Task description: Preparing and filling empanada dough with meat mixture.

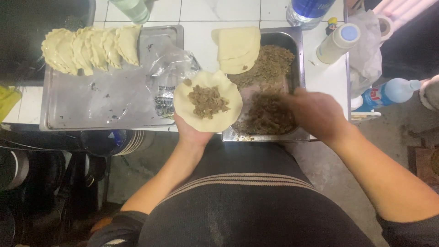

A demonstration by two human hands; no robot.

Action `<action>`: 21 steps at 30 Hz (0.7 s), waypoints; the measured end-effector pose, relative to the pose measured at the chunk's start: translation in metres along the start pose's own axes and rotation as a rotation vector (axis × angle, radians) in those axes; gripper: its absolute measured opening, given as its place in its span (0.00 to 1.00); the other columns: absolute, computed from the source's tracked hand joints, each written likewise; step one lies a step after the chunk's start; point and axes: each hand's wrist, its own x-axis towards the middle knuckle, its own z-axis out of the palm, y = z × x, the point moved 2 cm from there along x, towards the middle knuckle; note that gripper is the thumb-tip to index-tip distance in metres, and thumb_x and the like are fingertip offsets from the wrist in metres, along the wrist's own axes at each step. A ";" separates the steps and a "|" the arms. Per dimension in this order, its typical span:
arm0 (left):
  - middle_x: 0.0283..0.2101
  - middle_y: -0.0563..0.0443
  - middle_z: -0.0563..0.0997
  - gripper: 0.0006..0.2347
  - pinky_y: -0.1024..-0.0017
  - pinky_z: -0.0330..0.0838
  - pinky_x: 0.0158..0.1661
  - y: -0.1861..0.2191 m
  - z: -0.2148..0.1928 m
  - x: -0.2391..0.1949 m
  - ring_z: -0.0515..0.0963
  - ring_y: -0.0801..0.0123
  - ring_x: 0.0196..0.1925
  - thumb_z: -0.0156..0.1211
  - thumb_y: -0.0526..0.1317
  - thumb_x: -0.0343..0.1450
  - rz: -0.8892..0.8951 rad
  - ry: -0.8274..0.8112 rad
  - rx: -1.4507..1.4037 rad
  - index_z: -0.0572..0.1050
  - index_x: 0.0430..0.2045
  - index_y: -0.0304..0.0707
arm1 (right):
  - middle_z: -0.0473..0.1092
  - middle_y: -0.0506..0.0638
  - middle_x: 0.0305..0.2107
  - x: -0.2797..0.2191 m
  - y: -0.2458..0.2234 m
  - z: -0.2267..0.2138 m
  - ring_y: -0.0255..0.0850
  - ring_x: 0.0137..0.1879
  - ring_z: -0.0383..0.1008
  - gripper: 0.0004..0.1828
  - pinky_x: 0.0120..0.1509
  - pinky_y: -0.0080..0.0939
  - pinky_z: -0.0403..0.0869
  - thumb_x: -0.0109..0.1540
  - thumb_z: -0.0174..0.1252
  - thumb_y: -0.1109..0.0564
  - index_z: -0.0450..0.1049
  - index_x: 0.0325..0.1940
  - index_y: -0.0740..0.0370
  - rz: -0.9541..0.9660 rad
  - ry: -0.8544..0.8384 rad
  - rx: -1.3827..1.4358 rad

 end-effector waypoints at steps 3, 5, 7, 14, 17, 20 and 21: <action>0.59 0.44 0.76 0.18 0.50 0.68 0.65 -0.005 -0.001 0.004 0.75 0.52 0.63 0.43 0.49 0.80 0.000 -0.023 0.027 0.70 0.58 0.37 | 0.75 0.54 0.42 0.001 -0.004 0.018 0.46 0.43 0.81 0.21 0.40 0.42 0.79 0.69 0.48 0.58 0.68 0.67 0.51 0.176 -0.113 -0.053; 0.60 0.45 0.76 0.18 0.51 0.68 0.65 -0.007 -0.001 0.007 0.75 0.53 0.63 0.43 0.49 0.80 0.013 -0.021 0.060 0.70 0.59 0.38 | 0.74 0.56 0.44 0.003 -0.015 0.016 0.47 0.43 0.81 0.19 0.37 0.41 0.80 0.69 0.47 0.56 0.68 0.65 0.56 0.170 -0.220 0.002; 0.59 0.45 0.76 0.18 0.52 0.68 0.64 -0.012 -0.002 0.008 0.75 0.54 0.62 0.43 0.49 0.80 -0.013 -0.037 0.061 0.70 0.59 0.38 | 0.75 0.53 0.42 -0.002 -0.037 -0.012 0.53 0.42 0.79 0.27 0.42 0.50 0.77 0.61 0.50 0.57 0.69 0.67 0.45 0.057 -0.229 0.162; 0.58 0.46 0.77 0.17 0.53 0.70 0.63 -0.018 0.004 0.020 0.76 0.55 0.61 0.43 0.48 0.80 -0.055 0.009 0.081 0.71 0.59 0.39 | 0.77 0.53 0.39 0.019 -0.007 0.036 0.49 0.45 0.80 0.18 0.50 0.48 0.77 0.67 0.50 0.50 0.72 0.61 0.51 -0.200 -0.382 0.192; 0.58 0.46 0.77 0.18 0.53 0.71 0.62 -0.015 0.016 0.026 0.76 0.54 0.61 0.43 0.48 0.79 -0.073 0.001 0.035 0.70 0.58 0.39 | 0.78 0.54 0.41 0.024 0.008 0.023 0.49 0.46 0.81 0.24 0.53 0.47 0.77 0.64 0.53 0.52 0.72 0.65 0.41 -0.132 -0.496 0.358; 0.58 0.45 0.76 0.18 0.53 0.71 0.62 -0.011 0.018 0.027 0.76 0.53 0.61 0.43 0.48 0.80 -0.052 -0.038 0.001 0.70 0.58 0.37 | 0.78 0.50 0.49 0.020 0.031 0.020 0.46 0.50 0.81 0.20 0.57 0.45 0.76 0.64 0.55 0.53 0.77 0.60 0.45 -0.045 -0.399 0.644; 0.58 0.44 0.76 0.17 0.53 0.71 0.63 -0.011 0.018 0.029 0.76 0.53 0.61 0.43 0.48 0.81 -0.032 -0.057 0.020 0.70 0.58 0.36 | 0.78 0.51 0.50 0.016 0.036 0.008 0.46 0.51 0.80 0.21 0.58 0.45 0.76 0.64 0.55 0.54 0.76 0.61 0.44 0.052 -0.381 0.540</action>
